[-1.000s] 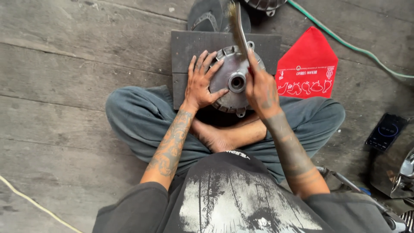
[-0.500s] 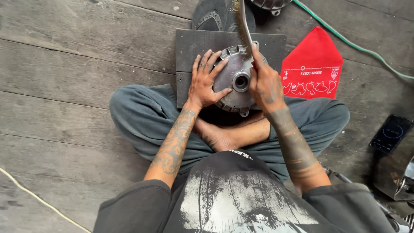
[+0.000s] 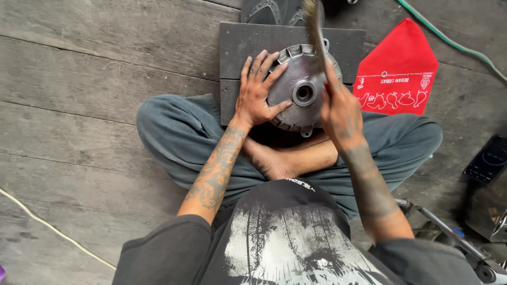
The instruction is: The person sits cross-legged on the floor and uses a wire brush to scrub a metal engine casing placed on a wooden block. They repeatedly brush the surface and edges of the casing to remove dirt or oxidation.
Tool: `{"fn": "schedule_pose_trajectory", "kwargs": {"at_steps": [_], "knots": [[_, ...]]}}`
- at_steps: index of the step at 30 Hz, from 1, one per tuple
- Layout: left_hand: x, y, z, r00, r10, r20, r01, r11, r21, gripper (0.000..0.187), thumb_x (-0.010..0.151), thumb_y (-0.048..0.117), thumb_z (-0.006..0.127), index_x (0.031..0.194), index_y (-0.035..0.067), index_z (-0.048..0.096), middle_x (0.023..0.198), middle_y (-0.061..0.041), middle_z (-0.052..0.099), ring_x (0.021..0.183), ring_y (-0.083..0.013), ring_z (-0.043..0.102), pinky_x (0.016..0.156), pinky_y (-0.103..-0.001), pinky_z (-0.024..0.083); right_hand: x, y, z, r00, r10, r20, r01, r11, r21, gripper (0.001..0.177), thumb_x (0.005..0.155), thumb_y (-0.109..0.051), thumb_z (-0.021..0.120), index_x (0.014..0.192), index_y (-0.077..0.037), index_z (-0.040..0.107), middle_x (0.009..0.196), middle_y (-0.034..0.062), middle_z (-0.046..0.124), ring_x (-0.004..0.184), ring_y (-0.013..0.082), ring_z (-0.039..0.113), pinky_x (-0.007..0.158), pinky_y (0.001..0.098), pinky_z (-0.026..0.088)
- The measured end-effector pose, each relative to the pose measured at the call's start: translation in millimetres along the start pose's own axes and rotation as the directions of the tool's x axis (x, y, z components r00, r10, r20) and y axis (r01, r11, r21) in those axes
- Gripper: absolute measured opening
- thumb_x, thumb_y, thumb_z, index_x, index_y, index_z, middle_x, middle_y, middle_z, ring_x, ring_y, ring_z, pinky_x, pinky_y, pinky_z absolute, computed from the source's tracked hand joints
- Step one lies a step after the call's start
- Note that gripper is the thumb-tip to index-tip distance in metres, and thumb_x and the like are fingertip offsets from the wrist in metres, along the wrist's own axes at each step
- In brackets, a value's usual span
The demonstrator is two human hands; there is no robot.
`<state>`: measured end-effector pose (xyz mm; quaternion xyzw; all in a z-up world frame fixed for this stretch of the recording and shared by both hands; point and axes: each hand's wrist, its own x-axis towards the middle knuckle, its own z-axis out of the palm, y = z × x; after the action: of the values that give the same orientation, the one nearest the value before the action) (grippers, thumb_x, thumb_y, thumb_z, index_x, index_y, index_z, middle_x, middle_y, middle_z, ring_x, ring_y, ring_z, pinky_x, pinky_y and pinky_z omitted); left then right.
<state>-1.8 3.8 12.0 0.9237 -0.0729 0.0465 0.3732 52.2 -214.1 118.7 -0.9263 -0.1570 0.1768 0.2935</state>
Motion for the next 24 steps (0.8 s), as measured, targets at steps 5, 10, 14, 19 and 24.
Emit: {"fn": "schedule_pose_trajectory", "kwargs": {"at_steps": [5, 10, 14, 19, 24], "knots": [[3.5, 0.8, -0.4, 1.0, 0.003, -0.008, -0.003, 1.0, -0.002, 0.082, 0.092, 0.075, 0.052, 0.155, 0.024, 0.043, 0.164, -0.008, 0.037, 0.157, -0.0337, 0.029, 0.13, -0.059, 0.014, 14.9, -1.8, -4.7, 0.999, -0.045, -0.017, 0.045, 0.998, 0.034, 0.064, 0.102, -0.008, 0.05, 0.162, -0.017, 0.029, 0.114, 0.0311, 0.07, 0.087, 0.0546, 0.062, 0.071, 0.0561, 0.044], [-0.7, -2.1, -0.4, 1.0, -0.008, 0.006, 0.008, 1.0, -0.009, 0.082, 0.092, 0.076, 0.051, 0.155, 0.024, 0.043, 0.164, -0.008, 0.036, 0.157, -0.034, 0.029, 0.131, -0.059, 0.015, -60.3, 10.2, -1.2, 0.995, 0.093, 0.03, -0.094, 0.995, 0.045, 0.066, 0.1, -0.008, 0.052, 0.162, -0.019, 0.032, 0.127, 0.0217, 0.07, 0.107, 0.0452, 0.066, 0.085, 0.0491, 0.049], [0.1, -2.6, 0.3, 1.0, -0.012, 0.019, 0.012, 1.0, -0.011, 0.083, 0.091, 0.077, 0.052, 0.155, 0.024, 0.043, 0.165, -0.008, 0.036, 0.157, -0.0336, 0.028, 0.131, -0.059, 0.014, -52.0, 8.2, -7.9, 0.996, 0.079, 0.032, -0.079, 0.997, -0.002, 0.061, 0.103, -0.011, 0.051, 0.161, -0.015, 0.032, 0.136, 0.0245, 0.065, 0.103, 0.0487, 0.063, 0.083, 0.052, 0.047], [0.1, 1.8, -2.7, 1.0, -0.003, 0.003, 0.003, 1.0, -0.011, 0.083, 0.092, 0.076, 0.051, 0.156, 0.024, 0.041, 0.165, -0.008, 0.035, 0.158, -0.0338, 0.027, 0.131, -0.06, 0.014, 20.0, -2.3, -1.3, 0.998, -0.07, -0.009, 0.07, 0.998, -0.003, 0.062, 0.103, -0.005, 0.049, 0.161, -0.017, 0.029, 0.131, 0.0299, 0.068, 0.089, 0.0526, 0.065, 0.073, 0.0583, 0.049], [-0.1, -6.5, 12.9, 0.996, -0.025, -0.082, 0.025, 1.0, -0.002, 0.09, 0.078, 0.078, 0.066, 0.151, 0.028, 0.05, 0.159, -0.005, 0.043, 0.152, -0.0313, 0.032, 0.128, -0.057, 0.014, -22.8, 2.3, 3.5, 0.995, -0.07, -0.067, 0.069, 0.997, -0.024, 0.059, 0.101, -0.008, 0.055, 0.158, -0.01, 0.044, 0.109, 0.0293, 0.071, 0.1, 0.0492, 0.068, 0.078, 0.0577, 0.055]]}}
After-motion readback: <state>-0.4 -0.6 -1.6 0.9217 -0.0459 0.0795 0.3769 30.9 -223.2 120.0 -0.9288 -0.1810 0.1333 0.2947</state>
